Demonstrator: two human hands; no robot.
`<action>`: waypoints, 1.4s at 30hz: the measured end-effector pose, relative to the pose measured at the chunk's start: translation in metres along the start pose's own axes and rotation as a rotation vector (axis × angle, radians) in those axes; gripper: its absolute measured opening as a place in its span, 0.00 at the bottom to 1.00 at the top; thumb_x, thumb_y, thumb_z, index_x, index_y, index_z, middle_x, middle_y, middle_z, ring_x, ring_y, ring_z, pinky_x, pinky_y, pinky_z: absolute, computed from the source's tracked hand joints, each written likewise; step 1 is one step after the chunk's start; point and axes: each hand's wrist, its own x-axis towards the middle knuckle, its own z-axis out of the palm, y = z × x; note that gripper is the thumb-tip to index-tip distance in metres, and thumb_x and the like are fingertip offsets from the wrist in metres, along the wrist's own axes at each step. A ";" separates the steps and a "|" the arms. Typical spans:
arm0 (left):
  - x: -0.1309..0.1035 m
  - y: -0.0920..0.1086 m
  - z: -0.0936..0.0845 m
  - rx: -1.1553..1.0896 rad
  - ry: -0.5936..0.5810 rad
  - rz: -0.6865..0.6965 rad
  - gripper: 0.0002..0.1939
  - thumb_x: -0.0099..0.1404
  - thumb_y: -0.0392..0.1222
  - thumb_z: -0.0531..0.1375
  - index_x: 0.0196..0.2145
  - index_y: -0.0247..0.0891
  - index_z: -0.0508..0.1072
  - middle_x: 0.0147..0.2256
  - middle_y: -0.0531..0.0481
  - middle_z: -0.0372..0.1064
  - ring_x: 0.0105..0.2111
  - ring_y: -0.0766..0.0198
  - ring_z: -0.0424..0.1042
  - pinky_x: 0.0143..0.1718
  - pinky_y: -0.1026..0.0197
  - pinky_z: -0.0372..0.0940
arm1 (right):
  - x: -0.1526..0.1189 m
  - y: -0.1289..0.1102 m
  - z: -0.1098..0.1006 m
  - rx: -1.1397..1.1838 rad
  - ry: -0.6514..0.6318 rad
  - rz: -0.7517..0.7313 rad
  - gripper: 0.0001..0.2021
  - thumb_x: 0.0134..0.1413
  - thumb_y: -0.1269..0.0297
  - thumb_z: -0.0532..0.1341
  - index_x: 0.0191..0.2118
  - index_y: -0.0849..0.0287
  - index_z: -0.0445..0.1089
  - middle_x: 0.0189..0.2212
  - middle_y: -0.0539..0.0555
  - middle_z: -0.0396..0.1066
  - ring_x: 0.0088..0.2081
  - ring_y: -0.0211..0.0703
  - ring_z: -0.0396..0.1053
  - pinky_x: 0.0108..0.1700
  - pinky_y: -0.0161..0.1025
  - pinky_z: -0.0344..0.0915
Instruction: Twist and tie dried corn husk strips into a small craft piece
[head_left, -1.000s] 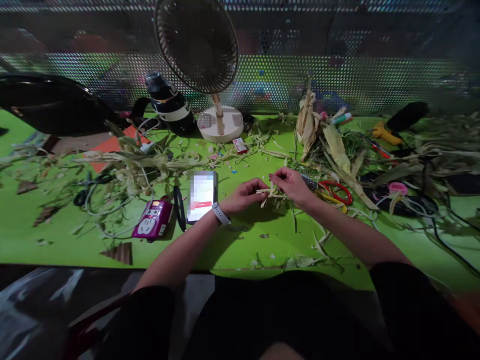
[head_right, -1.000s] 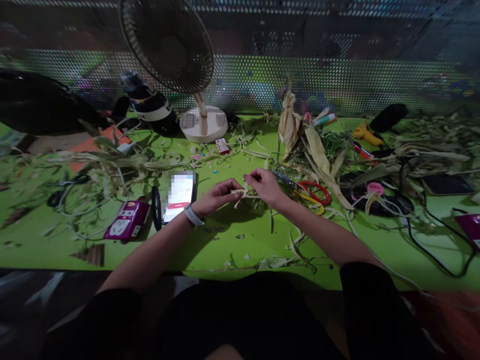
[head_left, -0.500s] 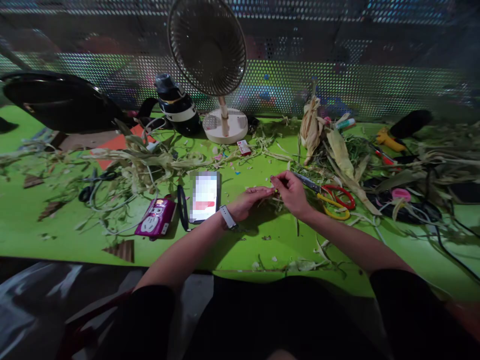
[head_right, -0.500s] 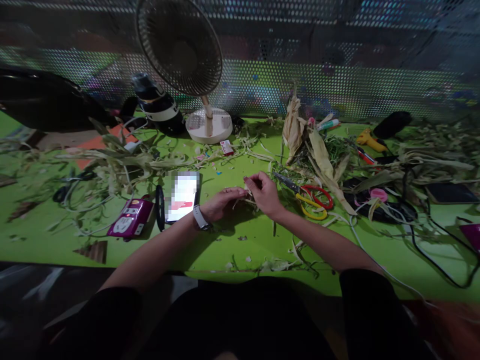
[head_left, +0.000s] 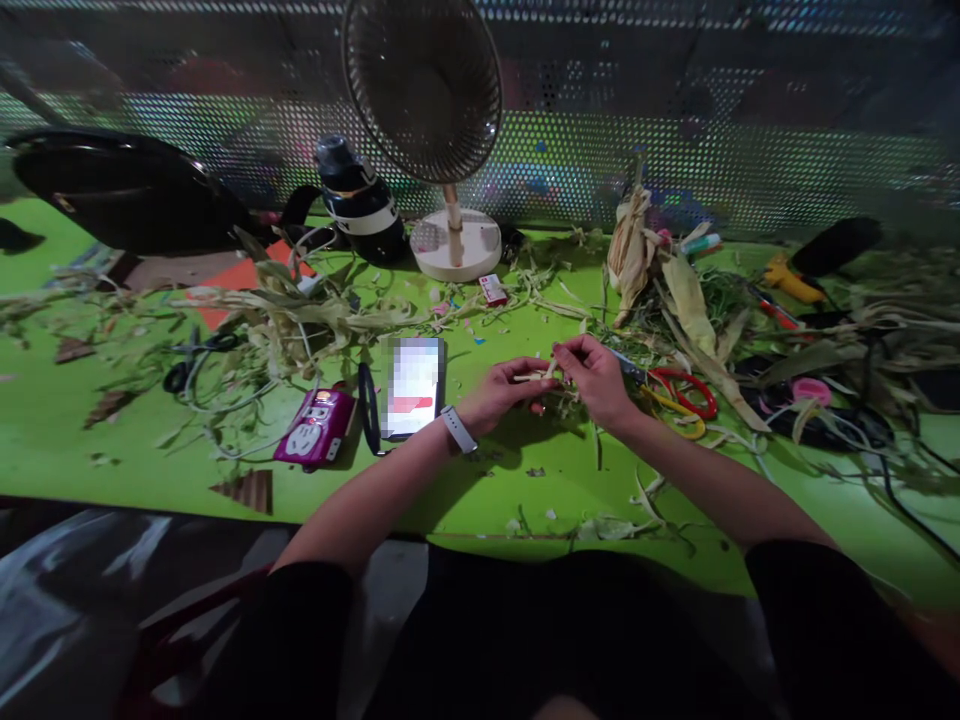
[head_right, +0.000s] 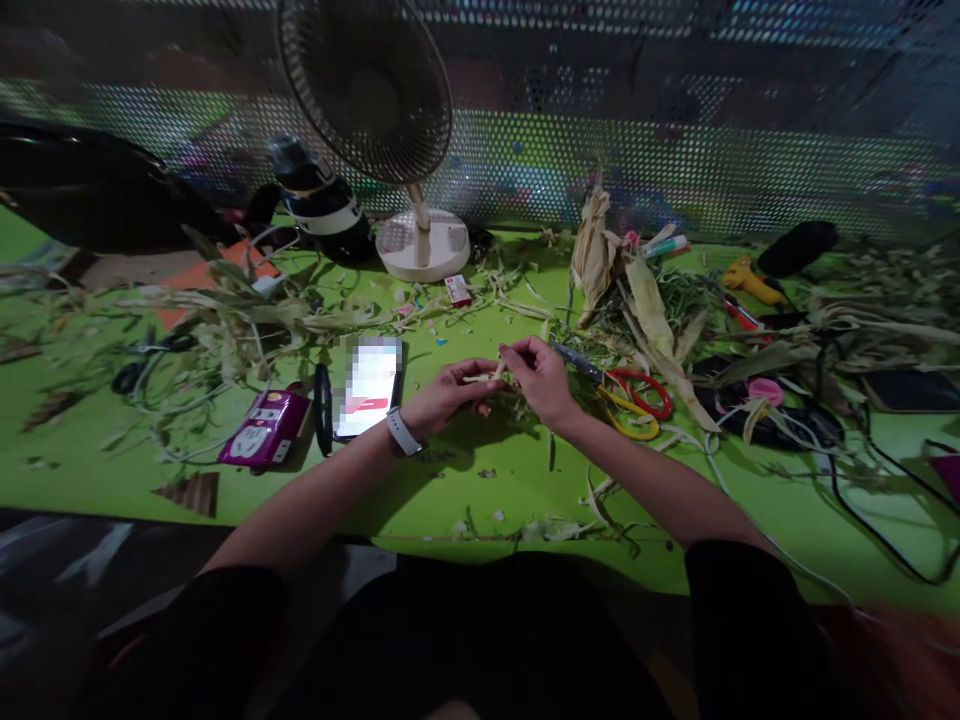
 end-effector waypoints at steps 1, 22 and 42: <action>0.000 0.000 0.001 -0.037 0.034 0.008 0.22 0.43 0.41 0.73 0.36 0.34 0.73 0.31 0.52 0.74 0.26 0.71 0.71 0.29 0.66 0.65 | 0.000 0.000 0.000 0.005 -0.002 0.006 0.20 0.41 0.45 0.67 0.26 0.58 0.65 0.21 0.46 0.62 0.22 0.32 0.56 0.25 0.34 0.54; -0.001 0.010 -0.005 0.379 -0.174 -0.126 0.13 0.46 0.42 0.70 0.27 0.31 0.76 0.22 0.53 0.72 0.16 0.76 0.62 0.19 0.69 0.56 | 0.010 0.006 -0.013 -0.308 -0.301 0.053 0.19 0.49 0.45 0.61 0.27 0.59 0.65 0.24 0.49 0.63 0.26 0.38 0.60 0.30 0.38 0.58; -0.009 0.007 0.006 0.518 -0.340 -0.076 0.15 0.59 0.50 0.61 0.31 0.32 0.74 0.22 0.54 0.64 0.22 0.73 0.61 0.26 0.66 0.56 | 0.012 -0.024 -0.022 -1.186 -0.633 -0.677 0.14 0.61 0.65 0.49 0.31 0.62 0.69 0.29 0.58 0.66 0.33 0.45 0.58 0.37 0.42 0.51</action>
